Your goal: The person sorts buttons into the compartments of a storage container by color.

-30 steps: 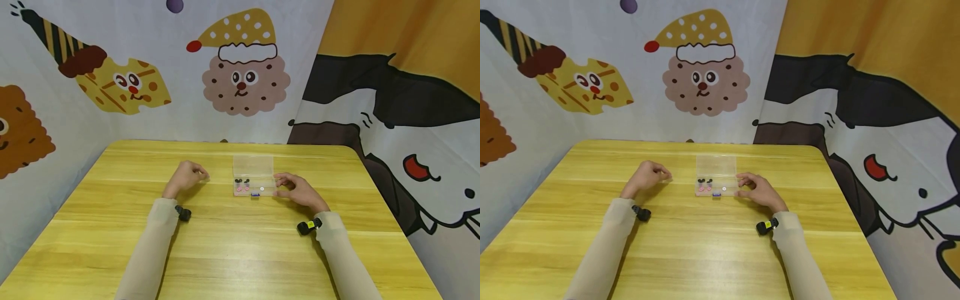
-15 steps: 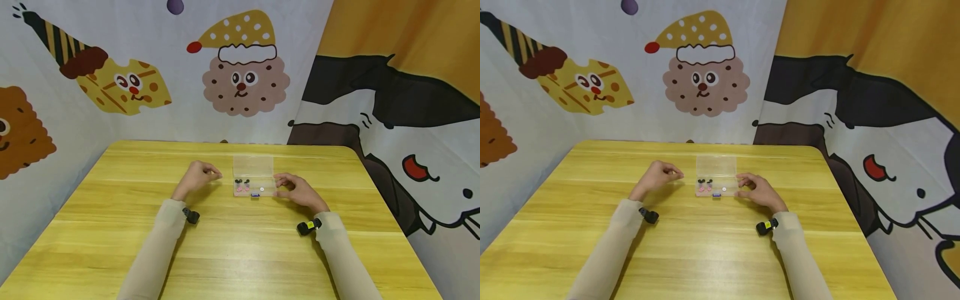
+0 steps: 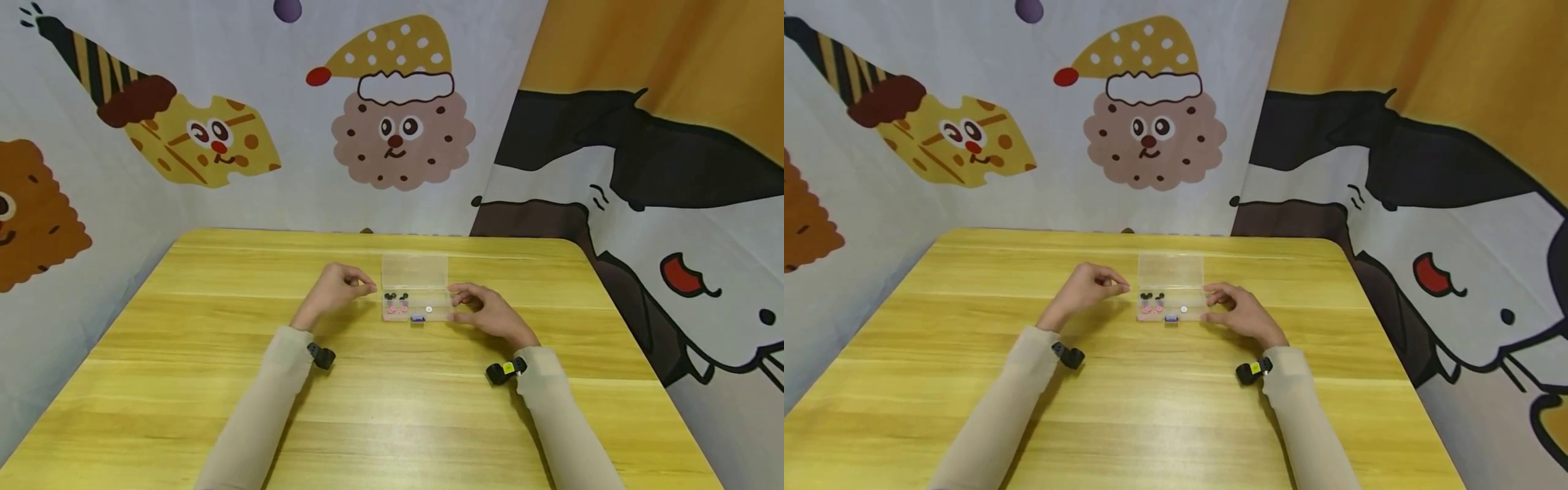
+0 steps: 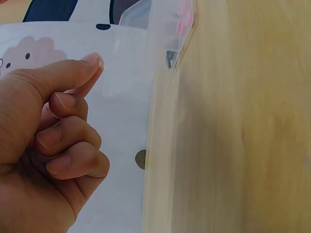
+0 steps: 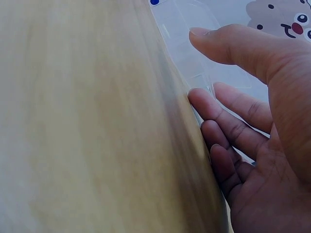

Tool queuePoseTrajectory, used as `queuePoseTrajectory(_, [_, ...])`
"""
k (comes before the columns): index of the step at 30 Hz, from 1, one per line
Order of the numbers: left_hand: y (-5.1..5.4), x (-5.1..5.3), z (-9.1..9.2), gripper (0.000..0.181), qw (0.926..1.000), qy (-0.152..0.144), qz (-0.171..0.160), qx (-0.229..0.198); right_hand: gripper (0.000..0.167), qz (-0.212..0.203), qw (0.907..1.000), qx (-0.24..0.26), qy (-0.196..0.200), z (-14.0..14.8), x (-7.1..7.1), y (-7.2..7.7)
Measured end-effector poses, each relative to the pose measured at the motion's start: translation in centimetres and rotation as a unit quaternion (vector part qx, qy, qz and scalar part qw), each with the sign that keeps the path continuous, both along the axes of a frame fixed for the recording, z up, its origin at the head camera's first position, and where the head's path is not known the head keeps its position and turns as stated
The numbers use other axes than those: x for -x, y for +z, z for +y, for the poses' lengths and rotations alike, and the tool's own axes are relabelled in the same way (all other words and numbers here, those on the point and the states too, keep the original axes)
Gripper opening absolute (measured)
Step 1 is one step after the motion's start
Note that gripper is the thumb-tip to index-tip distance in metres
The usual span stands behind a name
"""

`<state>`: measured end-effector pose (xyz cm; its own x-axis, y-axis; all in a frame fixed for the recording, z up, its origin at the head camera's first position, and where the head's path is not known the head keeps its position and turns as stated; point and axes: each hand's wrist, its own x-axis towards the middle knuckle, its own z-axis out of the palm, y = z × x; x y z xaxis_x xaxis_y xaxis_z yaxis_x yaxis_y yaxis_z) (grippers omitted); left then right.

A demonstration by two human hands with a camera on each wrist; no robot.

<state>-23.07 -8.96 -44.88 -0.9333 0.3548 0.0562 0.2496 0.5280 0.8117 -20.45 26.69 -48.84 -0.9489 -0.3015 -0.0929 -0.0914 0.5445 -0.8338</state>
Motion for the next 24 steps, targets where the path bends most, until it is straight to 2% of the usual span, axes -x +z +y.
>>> queuePoseTrajectory(9, [-0.2,-0.4,1.2,0.012,0.9999,-0.016,-0.005,-0.002,0.062,-0.001,1.0,0.004,0.001,0.1,-0.1,-0.1])
queuePoseTrajectory(18, [0.5,-1.1,2.2,0.008,0.9997,-0.023,0.007,-0.002,0.063,-0.005,0.9999,0.009,0.005,0.1,0.0,-0.1])
queuePoseTrajectory(24, [0.7,-1.4,3.1,0.007,0.9995,-0.032,0.0,-0.006,0.063,-0.005,1.0,-0.001,0.002,0.2,0.1,-0.2])
